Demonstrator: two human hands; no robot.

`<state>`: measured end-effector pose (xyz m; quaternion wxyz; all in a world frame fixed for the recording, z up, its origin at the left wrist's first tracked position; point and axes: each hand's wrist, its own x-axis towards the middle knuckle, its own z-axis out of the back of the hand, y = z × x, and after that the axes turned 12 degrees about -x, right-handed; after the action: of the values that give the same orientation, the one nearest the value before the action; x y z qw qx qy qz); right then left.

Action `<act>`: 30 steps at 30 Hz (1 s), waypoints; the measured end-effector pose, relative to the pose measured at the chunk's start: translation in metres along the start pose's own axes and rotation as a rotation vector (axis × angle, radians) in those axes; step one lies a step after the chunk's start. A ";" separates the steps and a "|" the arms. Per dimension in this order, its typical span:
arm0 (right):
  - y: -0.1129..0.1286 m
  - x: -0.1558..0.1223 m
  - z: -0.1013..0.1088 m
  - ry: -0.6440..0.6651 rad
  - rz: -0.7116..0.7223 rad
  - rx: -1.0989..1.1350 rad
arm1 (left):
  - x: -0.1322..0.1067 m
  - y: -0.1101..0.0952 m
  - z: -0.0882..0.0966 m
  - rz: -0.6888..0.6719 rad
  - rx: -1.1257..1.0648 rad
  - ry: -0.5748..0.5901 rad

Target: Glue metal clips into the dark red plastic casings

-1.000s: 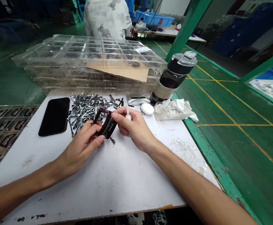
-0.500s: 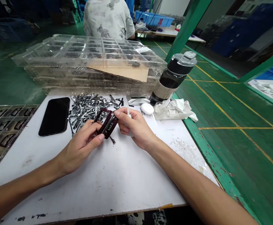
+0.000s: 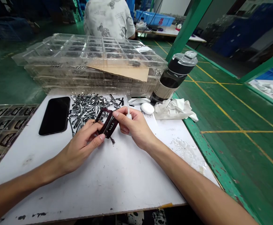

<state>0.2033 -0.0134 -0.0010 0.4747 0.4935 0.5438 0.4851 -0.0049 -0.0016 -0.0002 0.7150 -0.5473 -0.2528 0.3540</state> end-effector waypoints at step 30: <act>0.000 -0.005 -0.006 -0.077 0.168 -0.116 | 0.004 0.005 0.006 0.041 -0.055 0.041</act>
<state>0.1977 -0.0190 0.0000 0.4806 0.5274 0.4529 0.5346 -0.0084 0.0061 -0.0030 0.6974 -0.5788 -0.2364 0.3503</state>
